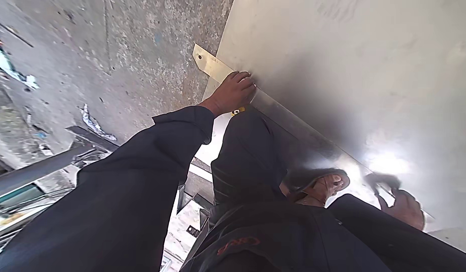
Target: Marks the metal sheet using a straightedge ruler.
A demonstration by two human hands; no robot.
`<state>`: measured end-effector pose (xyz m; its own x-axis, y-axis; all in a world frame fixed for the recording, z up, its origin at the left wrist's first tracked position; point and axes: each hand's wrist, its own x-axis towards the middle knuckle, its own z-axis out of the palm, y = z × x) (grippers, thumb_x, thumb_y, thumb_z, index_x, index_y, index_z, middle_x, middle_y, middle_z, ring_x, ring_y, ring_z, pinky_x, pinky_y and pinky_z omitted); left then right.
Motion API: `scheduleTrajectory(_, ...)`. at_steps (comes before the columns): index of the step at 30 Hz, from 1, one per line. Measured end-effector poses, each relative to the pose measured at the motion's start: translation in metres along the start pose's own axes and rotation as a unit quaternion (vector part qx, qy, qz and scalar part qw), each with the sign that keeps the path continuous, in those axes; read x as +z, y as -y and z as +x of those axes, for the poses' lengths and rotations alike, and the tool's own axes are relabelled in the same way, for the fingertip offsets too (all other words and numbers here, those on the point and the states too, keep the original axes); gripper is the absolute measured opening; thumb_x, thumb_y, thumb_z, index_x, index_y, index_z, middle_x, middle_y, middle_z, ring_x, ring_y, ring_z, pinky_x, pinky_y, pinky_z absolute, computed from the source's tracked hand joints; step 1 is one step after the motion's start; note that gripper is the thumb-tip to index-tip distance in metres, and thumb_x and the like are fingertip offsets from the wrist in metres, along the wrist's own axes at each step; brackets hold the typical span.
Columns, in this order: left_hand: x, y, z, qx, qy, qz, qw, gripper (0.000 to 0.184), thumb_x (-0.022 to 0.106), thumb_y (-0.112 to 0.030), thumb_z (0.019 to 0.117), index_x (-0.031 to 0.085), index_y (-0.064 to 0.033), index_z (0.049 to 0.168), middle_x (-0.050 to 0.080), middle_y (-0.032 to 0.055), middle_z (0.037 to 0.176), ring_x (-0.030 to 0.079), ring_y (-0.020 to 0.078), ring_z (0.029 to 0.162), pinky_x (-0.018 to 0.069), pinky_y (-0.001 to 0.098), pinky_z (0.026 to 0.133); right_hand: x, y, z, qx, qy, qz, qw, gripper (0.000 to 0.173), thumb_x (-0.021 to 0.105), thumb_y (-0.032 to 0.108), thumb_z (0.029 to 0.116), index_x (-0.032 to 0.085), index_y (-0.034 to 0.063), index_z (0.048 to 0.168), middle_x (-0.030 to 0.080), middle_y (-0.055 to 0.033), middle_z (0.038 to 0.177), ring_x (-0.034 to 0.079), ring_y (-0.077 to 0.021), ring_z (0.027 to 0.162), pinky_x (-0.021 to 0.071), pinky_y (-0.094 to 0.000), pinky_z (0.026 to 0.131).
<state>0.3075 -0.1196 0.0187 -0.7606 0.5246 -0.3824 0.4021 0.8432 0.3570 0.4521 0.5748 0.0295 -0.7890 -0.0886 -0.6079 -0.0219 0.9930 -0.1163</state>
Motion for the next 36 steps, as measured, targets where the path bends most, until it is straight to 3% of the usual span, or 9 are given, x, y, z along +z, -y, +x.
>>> scheduleTrajectory(36, 0.0017, 0.0003, -0.0024, -0.007, 0.014, -0.008, 1.000, 0.046, 0.069, -0.028, 0.0964, 0.064, -0.0031, 0.135, 0.062, 0.0188, 0.140, 0.048, 0.0424, 0.141, 0.0352, 0.0623, 0.116, -0.0012, 0.0004, 0.0020, -0.002, 0.008, 0.003, 1.000, 0.053, 0.075, 0.031, 0.0901, 0.064, -0.0035, 0.129, 0.062, -0.0325, 0.130, 0.060, -0.0561, 0.116, 0.0476, -0.0697, 0.091)
